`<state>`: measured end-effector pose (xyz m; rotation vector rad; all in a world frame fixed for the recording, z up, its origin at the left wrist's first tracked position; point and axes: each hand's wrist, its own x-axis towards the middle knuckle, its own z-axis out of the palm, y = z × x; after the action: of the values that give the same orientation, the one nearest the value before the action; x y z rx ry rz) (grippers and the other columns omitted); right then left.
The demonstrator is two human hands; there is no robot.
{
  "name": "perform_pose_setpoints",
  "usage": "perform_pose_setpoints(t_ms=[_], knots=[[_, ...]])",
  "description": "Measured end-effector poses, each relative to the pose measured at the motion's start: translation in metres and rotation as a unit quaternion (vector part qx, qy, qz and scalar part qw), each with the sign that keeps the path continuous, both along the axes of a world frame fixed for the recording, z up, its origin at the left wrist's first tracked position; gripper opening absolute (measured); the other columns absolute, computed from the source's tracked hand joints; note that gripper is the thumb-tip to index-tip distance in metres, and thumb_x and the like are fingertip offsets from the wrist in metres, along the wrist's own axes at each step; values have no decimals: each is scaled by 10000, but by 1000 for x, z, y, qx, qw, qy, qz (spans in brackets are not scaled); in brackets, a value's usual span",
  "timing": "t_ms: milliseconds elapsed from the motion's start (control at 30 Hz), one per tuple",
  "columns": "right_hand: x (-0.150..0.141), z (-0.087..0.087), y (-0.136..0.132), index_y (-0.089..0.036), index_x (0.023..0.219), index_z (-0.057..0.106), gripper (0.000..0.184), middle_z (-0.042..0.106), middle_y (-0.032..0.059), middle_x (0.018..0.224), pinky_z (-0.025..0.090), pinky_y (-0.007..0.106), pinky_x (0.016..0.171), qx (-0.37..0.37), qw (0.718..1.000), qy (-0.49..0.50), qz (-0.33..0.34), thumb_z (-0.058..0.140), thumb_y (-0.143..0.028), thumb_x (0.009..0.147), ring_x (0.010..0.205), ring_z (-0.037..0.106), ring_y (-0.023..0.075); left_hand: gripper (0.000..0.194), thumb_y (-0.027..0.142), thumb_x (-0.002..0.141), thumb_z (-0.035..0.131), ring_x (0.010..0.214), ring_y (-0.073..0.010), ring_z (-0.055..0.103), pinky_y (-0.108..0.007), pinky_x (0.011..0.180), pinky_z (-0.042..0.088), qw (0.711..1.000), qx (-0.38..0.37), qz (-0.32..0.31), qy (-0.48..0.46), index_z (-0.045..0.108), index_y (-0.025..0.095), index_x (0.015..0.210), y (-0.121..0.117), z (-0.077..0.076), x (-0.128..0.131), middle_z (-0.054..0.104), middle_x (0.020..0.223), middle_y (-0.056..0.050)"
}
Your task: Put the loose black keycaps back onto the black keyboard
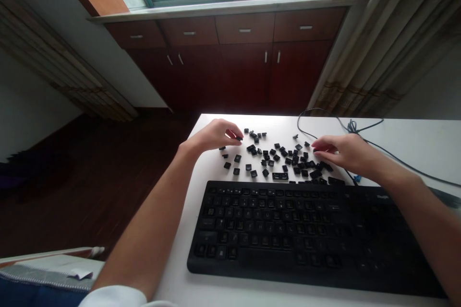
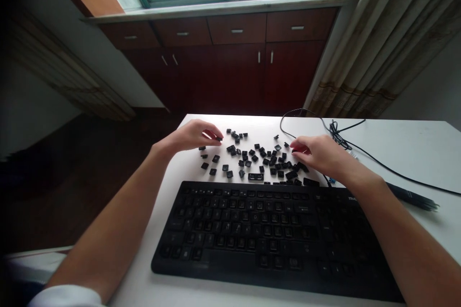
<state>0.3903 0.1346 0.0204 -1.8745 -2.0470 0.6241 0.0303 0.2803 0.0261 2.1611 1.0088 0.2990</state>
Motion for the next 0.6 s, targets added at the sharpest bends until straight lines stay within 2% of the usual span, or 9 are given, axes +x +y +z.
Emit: perform_pose_setpoints(t_ms=[133,333,467,600], knots=[[-1,1,-1,-196,1159,705,342,774,75,964,602,408,838,3,1000,-7,12,622,-364,873,887,732,235,384,442,707,807,847,-212,682,-328,682,574,1000,0,14,2,760,211,1010,1,-3,0,738,996,-86],[4,6,0,-217,1193,682,376,759,68,1001,591,402,837,2,999,-25,27,646,-357,846,911,720,238,359,446,708,798,871,-215,693,-348,737,590,999,-25,23,-1,773,221,986,4,-5,-1,743,1015,-80],[13,16,-2,-223,1071,733,311,758,77,944,601,392,719,-20,998,-59,25,613,-414,857,839,716,255,346,432,698,805,890,-234,711,-372,764,602,999,-43,25,7,775,216,967,7,-7,-1,756,995,-81],[17,19,-7,-243,993,765,308,762,78,886,589,376,631,-74,994,-75,12,632,-466,829,778,718,268,299,437,726,781,922,-243,711,-383,813,594,999,-33,29,8,777,204,915,8,-9,-1,758,990,-80]])
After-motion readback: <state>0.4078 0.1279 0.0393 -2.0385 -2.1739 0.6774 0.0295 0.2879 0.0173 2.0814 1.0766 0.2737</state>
